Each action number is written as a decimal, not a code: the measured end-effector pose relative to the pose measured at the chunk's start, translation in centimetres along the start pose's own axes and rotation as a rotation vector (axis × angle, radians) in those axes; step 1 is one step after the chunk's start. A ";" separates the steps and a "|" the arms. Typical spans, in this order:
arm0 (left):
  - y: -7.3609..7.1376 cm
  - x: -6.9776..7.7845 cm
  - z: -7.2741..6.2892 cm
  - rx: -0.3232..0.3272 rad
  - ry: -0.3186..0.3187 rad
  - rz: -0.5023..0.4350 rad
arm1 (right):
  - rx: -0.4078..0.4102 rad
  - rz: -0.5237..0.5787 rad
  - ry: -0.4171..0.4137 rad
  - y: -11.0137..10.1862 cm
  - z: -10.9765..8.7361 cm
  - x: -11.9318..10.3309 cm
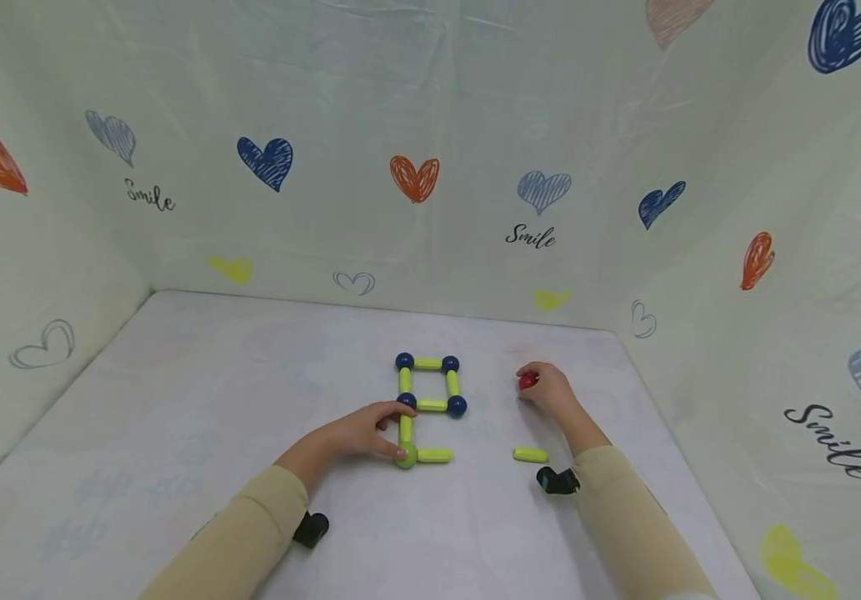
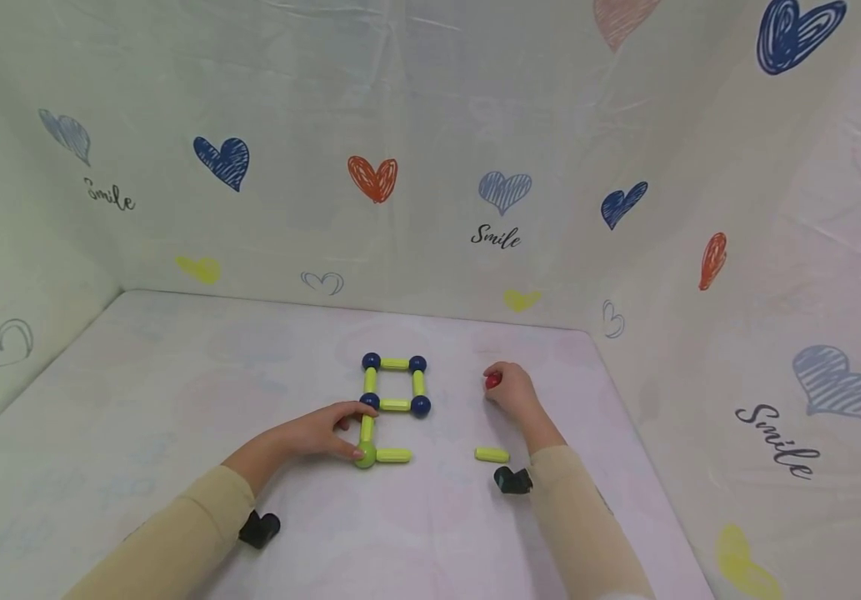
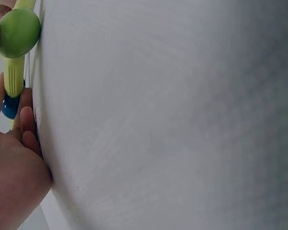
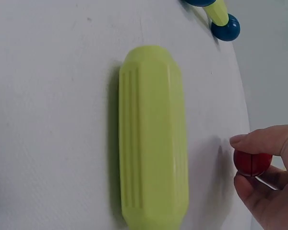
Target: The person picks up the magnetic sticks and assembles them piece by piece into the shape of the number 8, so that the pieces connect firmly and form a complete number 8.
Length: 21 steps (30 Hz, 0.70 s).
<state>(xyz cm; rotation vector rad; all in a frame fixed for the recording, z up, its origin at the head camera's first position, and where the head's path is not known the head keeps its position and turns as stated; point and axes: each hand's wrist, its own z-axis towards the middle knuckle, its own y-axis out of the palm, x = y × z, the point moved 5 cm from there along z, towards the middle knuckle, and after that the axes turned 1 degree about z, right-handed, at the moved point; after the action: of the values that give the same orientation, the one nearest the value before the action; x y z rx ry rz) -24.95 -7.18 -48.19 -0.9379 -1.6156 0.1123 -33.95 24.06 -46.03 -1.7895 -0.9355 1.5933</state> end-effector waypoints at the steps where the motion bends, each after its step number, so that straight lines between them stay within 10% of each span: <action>1: 0.0 0.0 0.0 -0.001 -0.001 0.000 | -0.013 -0.002 -0.005 0.1 -0.1 -0.2; 21: -0.1 0.2 0.0 -0.004 0.002 -0.002 | -0.154 -0.030 -0.092 0.9 -3.2 -4.6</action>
<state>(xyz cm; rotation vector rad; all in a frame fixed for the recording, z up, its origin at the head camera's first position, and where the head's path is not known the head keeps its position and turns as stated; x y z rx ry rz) -24.97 -7.14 -47.95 -0.9385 -1.6155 0.1067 -30.92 20.04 -43.55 -1.8073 -1.1508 1.6355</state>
